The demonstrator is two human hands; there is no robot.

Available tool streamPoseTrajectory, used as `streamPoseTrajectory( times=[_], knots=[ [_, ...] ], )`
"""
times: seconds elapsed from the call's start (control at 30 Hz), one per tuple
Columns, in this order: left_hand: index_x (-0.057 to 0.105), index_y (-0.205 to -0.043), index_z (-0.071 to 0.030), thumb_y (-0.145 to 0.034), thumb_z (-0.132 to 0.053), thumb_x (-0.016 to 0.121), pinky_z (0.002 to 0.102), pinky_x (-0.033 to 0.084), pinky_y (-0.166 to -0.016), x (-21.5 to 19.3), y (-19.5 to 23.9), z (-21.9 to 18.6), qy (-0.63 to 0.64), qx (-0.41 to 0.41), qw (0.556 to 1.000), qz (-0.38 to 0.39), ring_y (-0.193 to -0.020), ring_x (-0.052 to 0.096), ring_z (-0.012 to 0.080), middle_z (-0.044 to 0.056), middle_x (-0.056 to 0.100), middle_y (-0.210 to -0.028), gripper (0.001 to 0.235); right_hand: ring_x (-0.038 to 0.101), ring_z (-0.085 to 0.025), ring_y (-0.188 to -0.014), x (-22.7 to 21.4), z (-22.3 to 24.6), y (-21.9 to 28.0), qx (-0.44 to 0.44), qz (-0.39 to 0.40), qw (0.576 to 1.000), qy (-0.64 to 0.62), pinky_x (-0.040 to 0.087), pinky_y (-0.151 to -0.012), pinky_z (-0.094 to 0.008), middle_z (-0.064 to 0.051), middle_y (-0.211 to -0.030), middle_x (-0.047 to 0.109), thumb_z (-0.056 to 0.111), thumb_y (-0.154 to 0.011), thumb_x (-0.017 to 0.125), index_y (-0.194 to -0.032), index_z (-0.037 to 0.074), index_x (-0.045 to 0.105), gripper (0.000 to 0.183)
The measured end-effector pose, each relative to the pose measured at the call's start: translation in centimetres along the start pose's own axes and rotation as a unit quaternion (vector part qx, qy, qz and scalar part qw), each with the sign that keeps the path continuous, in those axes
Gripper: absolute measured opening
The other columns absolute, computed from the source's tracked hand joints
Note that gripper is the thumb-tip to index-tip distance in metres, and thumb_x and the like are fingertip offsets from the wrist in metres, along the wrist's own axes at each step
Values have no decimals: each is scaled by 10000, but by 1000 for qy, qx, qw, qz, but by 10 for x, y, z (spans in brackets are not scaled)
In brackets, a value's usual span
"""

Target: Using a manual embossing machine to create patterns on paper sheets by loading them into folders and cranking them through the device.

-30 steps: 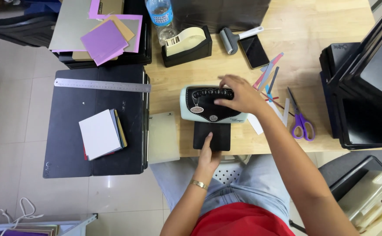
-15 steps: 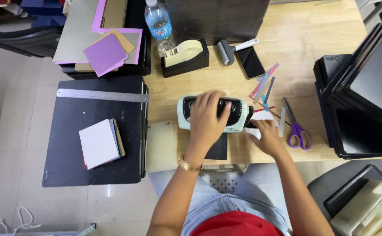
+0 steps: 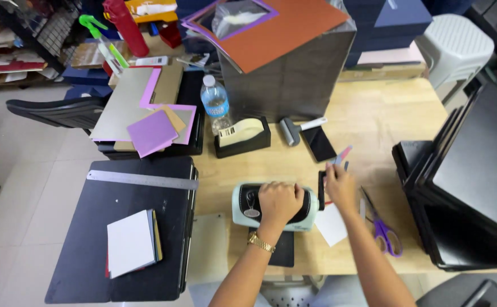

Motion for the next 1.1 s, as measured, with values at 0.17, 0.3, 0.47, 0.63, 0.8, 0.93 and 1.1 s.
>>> streamPoseTrajectory(
  times=[0.17, 0.3, 0.47, 0.63, 0.8, 0.93, 1.1],
  knots=[
    [665, -507, -190, -797, -285, 616, 362, 491, -598, -3, -1, 1, -4, 10, 999, -35, -492, 630, 236, 21, 576, -445, 309, 716, -435, -960, 45, -61, 73, 62, 28, 994, 80, 565, -872, -515, -171, -842, 760, 556, -1052, 442, -906, 172, 754, 516],
    [601, -452, -144, -855, -256, 636, 371, 418, -571, -3, 1, 0, 3, 17, 998, -59, -493, 570, 219, -6, 560, -462, 420, 486, -251, -518, 0, -45, 143, -136, -150, 977, 60, 342, -551, -428, -84, -558, 529, 248, -964, 512, -568, 102, 488, 423],
    [549, -441, -156, -851, -226, 635, 353, 395, -555, -7, 3, 0, 18, 30, 997, -70, -489, 532, 208, -24, 500, -448, 424, 313, -259, -453, -61, 45, 111, -296, -274, 915, -17, 231, -499, -419, -86, -524, 361, 93, -1004, 473, -579, 75, 401, 431],
    [573, -463, -160, -841, -217, 623, 353, 413, -571, -8, 2, 0, 21, 28, 998, -57, -501, 557, 186, -27, 531, -462, 385, 230, -177, -485, -51, 63, 47, -318, -299, 897, -71, 160, -514, -390, -29, -536, 271, 81, -1054, 392, -611, 77, 283, 456],
    [738, -615, -125, -800, -321, 601, 450, 448, -624, 4, 3, 2, 22, 6, 999, -28, -582, 637, 295, 72, 673, -609, 302, 406, -311, -654, -10, -13, 12, -303, -319, 898, -15, 285, -655, -473, -109, -702, 446, 17, -1107, 439, -762, 47, 471, 348],
    [724, -576, -105, -809, -230, 605, 390, 446, -663, -13, 4, -3, 67, 13, 995, -66, -563, 615, 257, 34, 631, -559, 290, 619, -433, -925, -45, 44, 46, -419, -377, 821, 90, 404, -924, -507, -221, -1075, 748, 92, -1218, 430, -1100, -77, 819, 441],
    [667, -520, -91, -821, -194, 601, 344, 428, -647, -13, 9, -2, 68, 5, 994, -80, -507, 557, 211, 10, 569, -503, 325, 695, -337, -914, -57, 62, 78, -458, -325, 805, 194, 577, -907, -443, -167, -1090, 792, 43, -889, 602, -1133, -9, 836, 342]
  ],
)
Point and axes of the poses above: each hand's wrist, its own y-axis away from the middle knuckle, its own x-axis out of the palm, z = x × y, the point moved 5 cm from there along -y, towards the middle knuckle
